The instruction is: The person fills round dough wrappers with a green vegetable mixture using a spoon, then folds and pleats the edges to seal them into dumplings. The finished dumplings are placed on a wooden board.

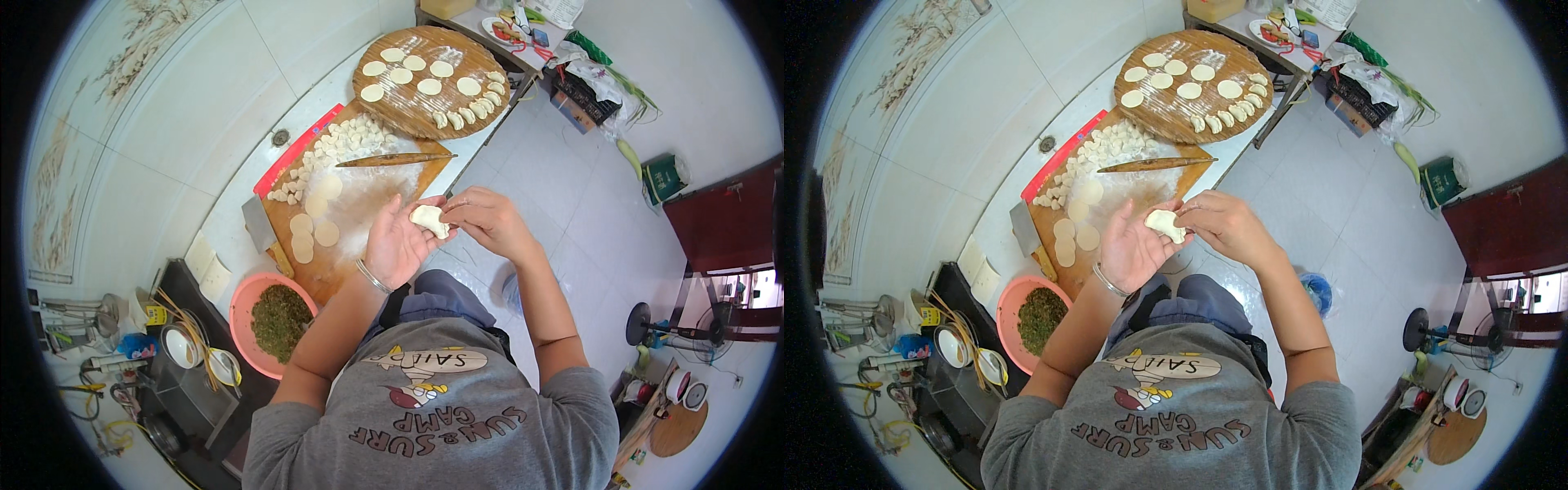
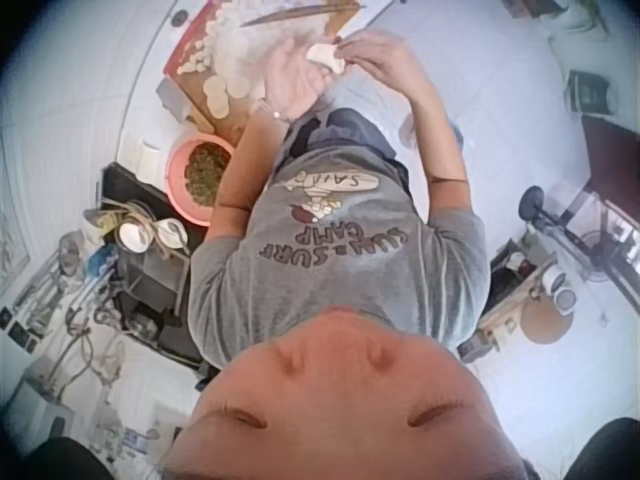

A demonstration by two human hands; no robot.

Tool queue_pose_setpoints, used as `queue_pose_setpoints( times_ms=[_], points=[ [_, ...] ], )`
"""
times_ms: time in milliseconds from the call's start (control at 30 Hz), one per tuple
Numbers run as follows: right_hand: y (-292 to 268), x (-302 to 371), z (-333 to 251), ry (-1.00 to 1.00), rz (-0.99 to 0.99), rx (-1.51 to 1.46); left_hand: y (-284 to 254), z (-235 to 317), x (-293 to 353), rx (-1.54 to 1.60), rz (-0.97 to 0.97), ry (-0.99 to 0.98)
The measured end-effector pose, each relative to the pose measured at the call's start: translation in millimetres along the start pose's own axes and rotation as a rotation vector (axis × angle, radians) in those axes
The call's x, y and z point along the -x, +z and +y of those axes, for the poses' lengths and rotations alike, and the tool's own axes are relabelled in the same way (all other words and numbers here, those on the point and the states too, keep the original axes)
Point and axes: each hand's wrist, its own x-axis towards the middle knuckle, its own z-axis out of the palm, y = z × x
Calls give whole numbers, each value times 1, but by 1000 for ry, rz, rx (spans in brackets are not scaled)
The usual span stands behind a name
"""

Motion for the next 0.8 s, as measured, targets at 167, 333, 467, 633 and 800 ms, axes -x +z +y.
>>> queue_pose_setpoints(
  times_ms=[167, 333, 467, 633, 800],
  points=[
    [3, 0, -5, 66, -9, -18, -3, -3, 0, -26, 1, -8],
    [14, 2, -17, 338, -30, -13, 2, -7, 0, -123, 11, 19],
    [8, 1, -18, 200, 23, 4, -6, -1, 2, -119, 2, -7],
    [3, -1, -6, -12, 1, -1, -3, 2, 6, -129, -28, -55],
    [7, -1, -7, 2, -5, -37, -10, -3, 5, -123, 3, -66]
  ],
)
